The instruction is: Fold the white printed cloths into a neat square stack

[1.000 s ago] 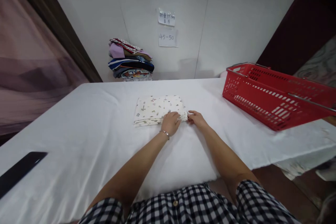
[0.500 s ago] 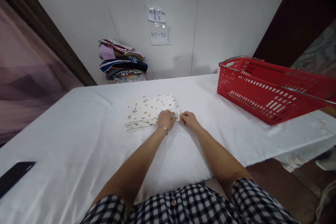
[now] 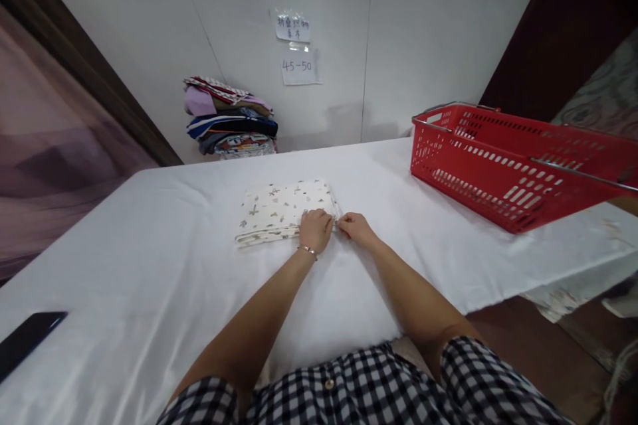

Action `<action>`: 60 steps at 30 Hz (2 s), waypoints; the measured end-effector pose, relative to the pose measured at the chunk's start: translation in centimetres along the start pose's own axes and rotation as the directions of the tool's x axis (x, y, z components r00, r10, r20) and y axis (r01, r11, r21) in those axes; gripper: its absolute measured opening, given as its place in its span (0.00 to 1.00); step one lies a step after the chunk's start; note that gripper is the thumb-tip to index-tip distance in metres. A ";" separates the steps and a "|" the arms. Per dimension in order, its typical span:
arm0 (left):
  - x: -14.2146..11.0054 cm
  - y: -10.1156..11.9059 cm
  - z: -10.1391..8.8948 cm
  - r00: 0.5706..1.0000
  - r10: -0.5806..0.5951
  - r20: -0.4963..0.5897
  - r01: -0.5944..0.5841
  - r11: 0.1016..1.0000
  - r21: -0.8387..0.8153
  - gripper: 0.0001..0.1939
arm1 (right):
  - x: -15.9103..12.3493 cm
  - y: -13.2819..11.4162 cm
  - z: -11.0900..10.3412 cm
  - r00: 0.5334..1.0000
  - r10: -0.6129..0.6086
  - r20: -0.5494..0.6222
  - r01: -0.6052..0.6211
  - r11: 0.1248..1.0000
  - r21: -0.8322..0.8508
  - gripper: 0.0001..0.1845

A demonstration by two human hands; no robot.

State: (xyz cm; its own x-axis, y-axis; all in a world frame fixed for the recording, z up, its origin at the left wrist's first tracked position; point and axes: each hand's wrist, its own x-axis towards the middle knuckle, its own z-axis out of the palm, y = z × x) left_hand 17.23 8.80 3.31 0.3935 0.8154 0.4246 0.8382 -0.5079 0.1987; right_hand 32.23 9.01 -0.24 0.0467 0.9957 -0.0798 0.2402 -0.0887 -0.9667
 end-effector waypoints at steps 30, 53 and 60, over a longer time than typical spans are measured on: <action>-0.2 -0.9 0.7 0.994 -0.111 -0.013 0.103 0.959 -0.265 0.07 | -0.7 -1.4 -1.4 0.982 0.175 0.078 -0.180 0.981 0.066 0.13; 0.1 -0.9 0.4 0.980 -0.199 0.019 0.196 0.942 -0.272 0.04 | -1.0 -2.7 -1.4 0.993 0.106 0.057 -0.118 0.943 0.312 0.08; 0.3 -0.9 -0.3 0.992 -0.124 0.017 0.125 0.970 -0.207 0.05 | -1.2 -2.2 -1.4 0.968 0.222 0.117 -0.229 0.972 0.049 0.13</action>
State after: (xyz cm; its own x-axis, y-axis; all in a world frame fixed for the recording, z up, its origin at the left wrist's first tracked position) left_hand 16.52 9.39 3.48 0.2924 0.8767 0.3819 0.7840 -0.4485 0.4292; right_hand 33.04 8.01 2.34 -0.0145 0.9473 -0.3199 0.1751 -0.3126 -0.9336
